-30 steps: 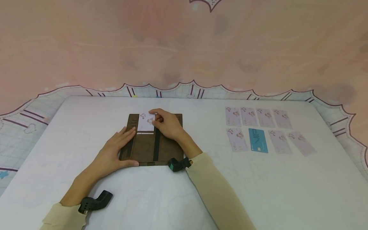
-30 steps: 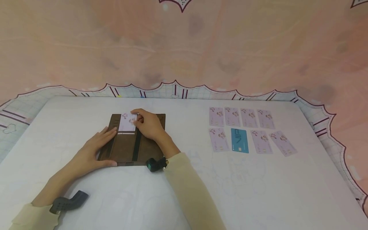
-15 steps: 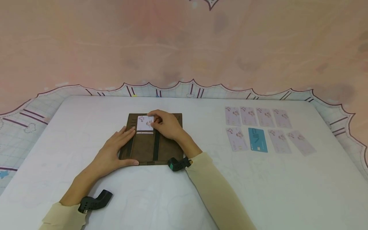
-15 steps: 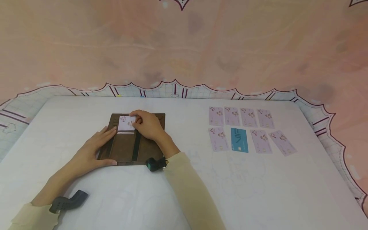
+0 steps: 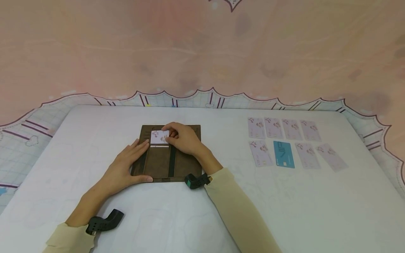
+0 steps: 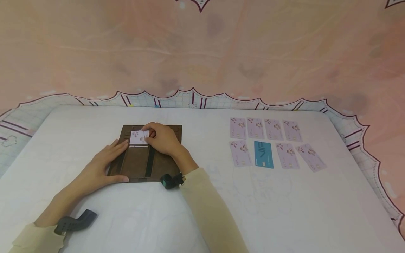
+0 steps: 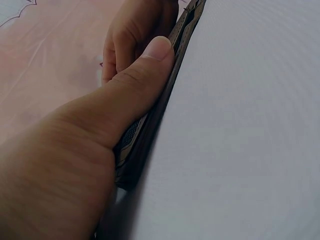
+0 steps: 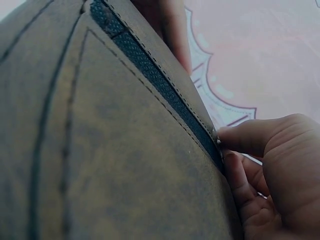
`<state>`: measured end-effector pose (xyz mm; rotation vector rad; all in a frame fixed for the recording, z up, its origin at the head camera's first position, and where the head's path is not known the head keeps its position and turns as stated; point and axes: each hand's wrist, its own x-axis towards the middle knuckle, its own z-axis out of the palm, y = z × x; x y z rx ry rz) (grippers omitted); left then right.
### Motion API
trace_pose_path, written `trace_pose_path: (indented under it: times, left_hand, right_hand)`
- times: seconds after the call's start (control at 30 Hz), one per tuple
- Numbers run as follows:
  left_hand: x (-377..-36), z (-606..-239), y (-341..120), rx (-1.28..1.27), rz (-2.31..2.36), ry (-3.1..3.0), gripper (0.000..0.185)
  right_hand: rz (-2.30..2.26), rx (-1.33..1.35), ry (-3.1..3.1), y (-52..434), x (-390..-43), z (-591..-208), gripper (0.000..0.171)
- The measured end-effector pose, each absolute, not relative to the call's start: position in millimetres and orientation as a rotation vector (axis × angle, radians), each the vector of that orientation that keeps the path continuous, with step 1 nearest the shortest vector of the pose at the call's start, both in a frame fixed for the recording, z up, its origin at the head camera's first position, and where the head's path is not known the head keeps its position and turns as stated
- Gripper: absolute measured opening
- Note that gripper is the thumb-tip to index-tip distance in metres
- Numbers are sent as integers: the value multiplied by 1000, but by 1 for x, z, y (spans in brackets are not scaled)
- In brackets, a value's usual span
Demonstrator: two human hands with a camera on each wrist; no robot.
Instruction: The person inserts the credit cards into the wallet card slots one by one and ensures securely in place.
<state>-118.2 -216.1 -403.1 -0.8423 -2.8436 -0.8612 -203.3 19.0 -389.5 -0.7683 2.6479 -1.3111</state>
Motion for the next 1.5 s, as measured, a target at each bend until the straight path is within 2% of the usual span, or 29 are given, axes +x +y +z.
trace_pose_path:
  times: [0.53, 1.07, 1.5]
  left_hand:
    - [-117, -401, -215, -837, -890, -2847, 100]
    - [-119, -403, -216, -820, -879, -2866, 101]
    - [-118, -402, -216, -846, -878, -2848, 100]
  right_hand:
    - [-1239, -780, 2626, 20, -202, -388, 30]
    - [-1183, -841, 2662, 20, -201, -387, 16]
    - [-1177, -876, 2670, 20, -200, -387, 13]
